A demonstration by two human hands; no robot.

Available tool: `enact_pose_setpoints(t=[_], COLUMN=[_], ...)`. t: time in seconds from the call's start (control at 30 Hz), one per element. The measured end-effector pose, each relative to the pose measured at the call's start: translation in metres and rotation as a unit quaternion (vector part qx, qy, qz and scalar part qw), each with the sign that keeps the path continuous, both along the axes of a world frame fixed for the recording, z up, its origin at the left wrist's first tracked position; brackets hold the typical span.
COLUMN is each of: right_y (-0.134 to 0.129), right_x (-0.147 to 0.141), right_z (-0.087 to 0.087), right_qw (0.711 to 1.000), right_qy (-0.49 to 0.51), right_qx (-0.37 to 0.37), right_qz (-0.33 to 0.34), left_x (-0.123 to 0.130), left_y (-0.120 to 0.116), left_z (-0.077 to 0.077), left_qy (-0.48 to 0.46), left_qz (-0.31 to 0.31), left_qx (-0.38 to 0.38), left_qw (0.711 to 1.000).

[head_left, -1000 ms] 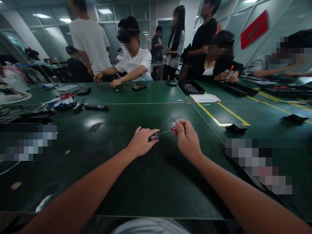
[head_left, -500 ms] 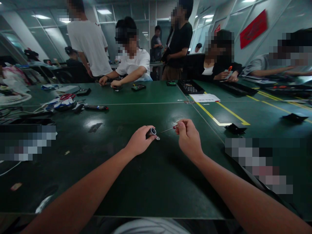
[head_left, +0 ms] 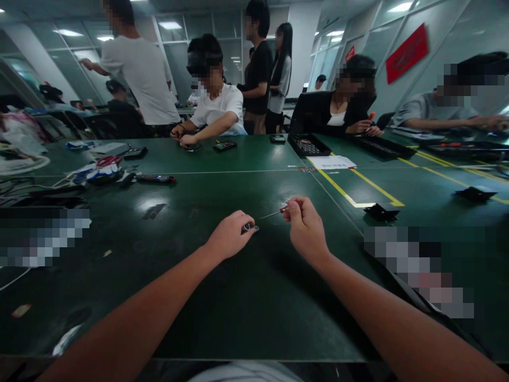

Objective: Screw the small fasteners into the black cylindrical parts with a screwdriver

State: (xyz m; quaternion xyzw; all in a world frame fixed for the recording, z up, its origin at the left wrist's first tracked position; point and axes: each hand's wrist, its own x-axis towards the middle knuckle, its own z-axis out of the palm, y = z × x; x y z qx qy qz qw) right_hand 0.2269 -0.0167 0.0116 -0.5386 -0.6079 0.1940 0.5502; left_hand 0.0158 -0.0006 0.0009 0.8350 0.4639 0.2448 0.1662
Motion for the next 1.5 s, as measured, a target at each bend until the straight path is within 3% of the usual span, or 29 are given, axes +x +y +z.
enact_pose_setpoints(t=[0.1,0.27,0.4,0.57,0.73,0.83,0.97,1.13,1.5], right_y=[0.001,0.001,0.0,0.001,0.002,0.001,0.0,-0.001,0.0], right_x=[0.0,-0.001,-0.001,-0.001,-0.001,-0.001,-0.002,-0.003,-0.003], right_z=[-0.002,-0.002,-0.002,-0.003,-0.004,-0.004,-0.004,-0.001,-0.001], right_qw=[1.0,1.0,1.0,1.0,1.0,1.0,0.999,0.999,0.999], right_qy=[-0.002,-0.003,-0.005,0.003,0.002,0.001,-0.002,-0.005,-0.01], right_qx=[-0.007,-0.007,-0.012,-0.014,-0.014,-0.016,-0.023,-0.03,-0.029], right_qz=[0.006,0.012,0.013,0.015,0.018,0.024,0.029,0.031,0.036], left_x=[0.003,0.008,0.009,0.002,-0.015,-0.023,-0.035,-0.064,-0.168], left_y=[0.0,0.0,0.001,0.002,0.005,0.007,0.012,0.016,-0.009], left_z=[-0.006,-0.006,-0.003,-0.001,0.0,0.006,0.017,0.032,0.058], left_qy=[0.04,0.141,0.154,0.097,-0.052,-0.135,-0.306,-0.508,-0.638], left_qz=[-0.017,0.016,0.023,0.045,0.053,0.104,0.184,0.195,0.329], left_qx=[0.007,0.005,-0.003,-0.016,-0.067,-0.104,-0.166,-0.2,-0.16], left_qw=[0.999,0.99,0.988,0.994,0.995,0.98,0.919,0.815,0.677])
